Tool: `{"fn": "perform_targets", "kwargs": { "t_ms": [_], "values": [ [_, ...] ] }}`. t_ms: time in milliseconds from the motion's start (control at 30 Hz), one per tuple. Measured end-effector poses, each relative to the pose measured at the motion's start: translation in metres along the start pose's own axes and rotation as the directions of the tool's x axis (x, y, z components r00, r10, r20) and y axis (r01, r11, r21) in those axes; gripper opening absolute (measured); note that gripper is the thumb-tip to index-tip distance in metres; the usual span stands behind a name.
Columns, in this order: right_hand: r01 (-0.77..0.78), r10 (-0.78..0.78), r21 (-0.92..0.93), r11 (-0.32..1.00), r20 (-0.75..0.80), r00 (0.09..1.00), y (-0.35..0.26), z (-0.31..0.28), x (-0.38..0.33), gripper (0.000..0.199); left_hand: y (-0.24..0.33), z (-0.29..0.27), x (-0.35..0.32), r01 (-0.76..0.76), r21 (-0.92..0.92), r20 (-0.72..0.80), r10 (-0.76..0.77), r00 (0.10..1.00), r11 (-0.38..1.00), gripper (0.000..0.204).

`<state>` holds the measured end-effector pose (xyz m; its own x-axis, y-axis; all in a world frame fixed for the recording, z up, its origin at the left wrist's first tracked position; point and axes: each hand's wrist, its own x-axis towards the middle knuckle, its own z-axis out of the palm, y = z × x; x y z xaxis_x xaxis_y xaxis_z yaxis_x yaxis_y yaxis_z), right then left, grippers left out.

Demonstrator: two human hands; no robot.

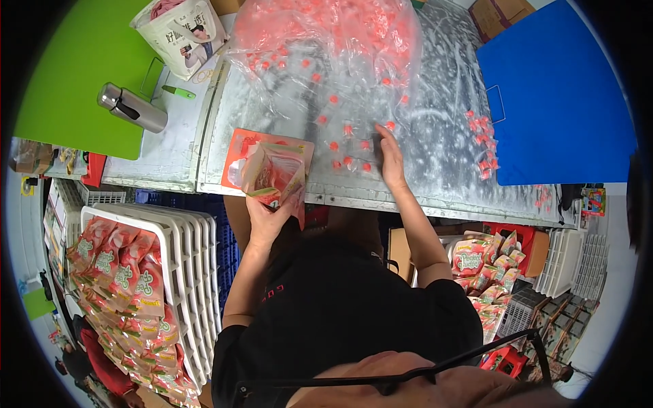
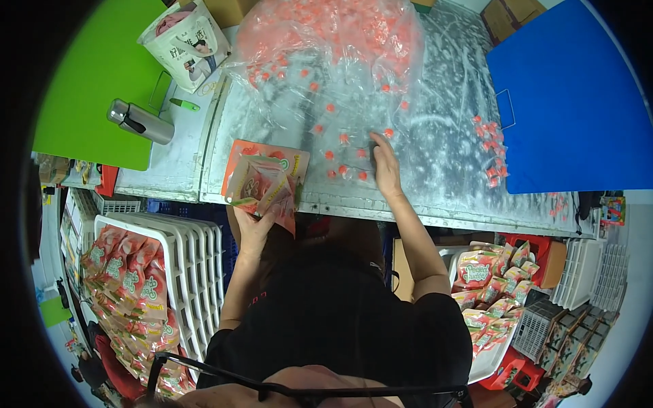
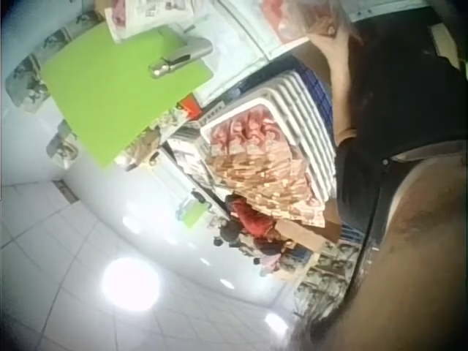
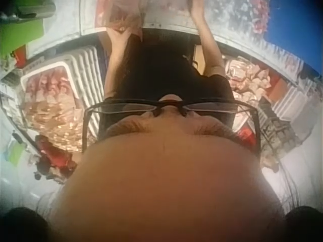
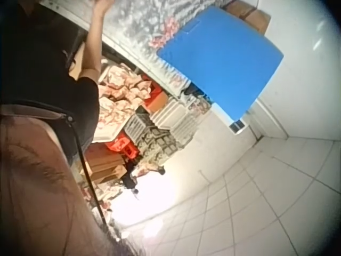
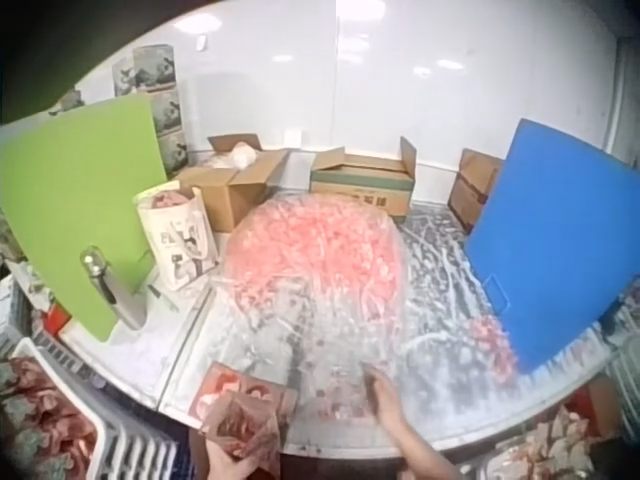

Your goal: Filling small plastic bags with pink candies and organizing them on trays at a factory workstation.

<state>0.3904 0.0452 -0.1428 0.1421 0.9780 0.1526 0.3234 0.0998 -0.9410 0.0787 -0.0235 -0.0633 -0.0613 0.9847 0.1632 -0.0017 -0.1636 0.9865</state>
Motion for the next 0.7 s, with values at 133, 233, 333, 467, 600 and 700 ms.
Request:
{"fn": "perform_targets", "kwargs": {
  "t_ms": [133,233,333,467,600,700],
  "values": [
    [0.276,-0.231,-0.406,0.871,0.157,0.960,-0.006,0.018,0.002,0.050,0.002,0.000,0.001,0.009,0.043,0.020,-0.010,1.000,0.999,0.079],
    [0.462,-0.286,-0.633,0.621,0.366,0.886,-0.030,0.039,0.009,0.056,-0.008,-0.006,0.000,0.013,0.036,0.009,-0.014,1.000,0.999,0.081],
    [0.585,-0.367,-0.493,0.644,0.472,0.802,-0.022,0.044,0.008,0.052,-0.001,-0.006,0.007,-0.068,0.143,0.041,0.063,0.997,0.987,0.084],
    [0.665,-0.509,-0.383,0.641,0.437,0.742,-0.009,0.046,-0.002,0.041,0.020,0.012,0.016,-0.458,0.293,0.100,0.450,0.887,0.839,0.088],
    [0.540,-0.384,-0.509,0.671,0.384,0.840,-0.004,0.045,-0.016,0.028,-0.001,0.016,0.019,-0.385,0.309,0.111,0.369,0.923,0.870,0.088],
    [0.310,-0.169,-0.527,0.791,0.298,0.939,0.010,0.044,-0.011,0.027,0.000,0.020,0.020,-0.361,0.247,0.117,0.342,0.932,0.899,0.089]
  ]
}}
